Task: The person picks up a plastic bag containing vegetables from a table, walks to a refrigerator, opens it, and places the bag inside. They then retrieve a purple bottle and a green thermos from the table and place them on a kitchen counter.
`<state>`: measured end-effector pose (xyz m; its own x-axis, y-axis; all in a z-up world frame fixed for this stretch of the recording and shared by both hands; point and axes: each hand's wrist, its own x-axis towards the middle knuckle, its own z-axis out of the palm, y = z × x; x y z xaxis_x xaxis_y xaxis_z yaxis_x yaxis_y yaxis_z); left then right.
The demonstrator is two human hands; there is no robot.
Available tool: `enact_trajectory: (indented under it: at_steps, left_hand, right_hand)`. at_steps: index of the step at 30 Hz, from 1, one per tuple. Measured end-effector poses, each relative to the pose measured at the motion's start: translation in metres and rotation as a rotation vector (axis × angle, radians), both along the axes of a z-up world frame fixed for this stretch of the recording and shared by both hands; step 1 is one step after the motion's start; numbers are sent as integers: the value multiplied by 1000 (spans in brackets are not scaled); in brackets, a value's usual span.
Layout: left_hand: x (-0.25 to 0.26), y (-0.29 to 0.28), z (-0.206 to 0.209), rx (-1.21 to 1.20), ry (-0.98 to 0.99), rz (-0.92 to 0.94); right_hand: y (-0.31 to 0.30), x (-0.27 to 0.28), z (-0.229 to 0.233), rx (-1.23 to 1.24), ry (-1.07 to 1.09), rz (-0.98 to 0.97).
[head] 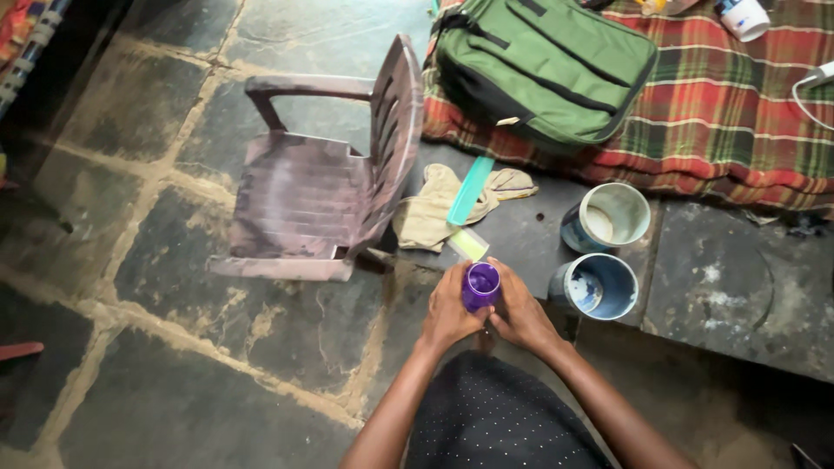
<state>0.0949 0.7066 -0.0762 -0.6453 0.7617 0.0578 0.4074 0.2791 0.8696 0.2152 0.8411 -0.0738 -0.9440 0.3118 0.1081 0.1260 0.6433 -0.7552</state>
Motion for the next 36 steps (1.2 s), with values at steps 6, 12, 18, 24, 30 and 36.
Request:
enact_trajectory:
  at_steps: [6,12,18,24,30,36]
  left_hand:
    - [2,-58,19,25,20,85]
    - [11,-127,33,83,89,150]
    - [17,-194,44,25,59,267]
    - [25,-273,49,9,65,418]
    - [31,-347,47,-40,106,585]
    - [41,-404,52,-68,132,782]
  right_hand:
    - [-54,-10,21,-49,-18,26]
    - [-109,-17,32,-155,-133,49]
    - [-168,-28,31,-127,-136,132]
    - [-237,-47,23,-126,-78,316]
    - [-306,-71,24,-212,-109,466]
    - [-366,-96,30,-182,-126,641]
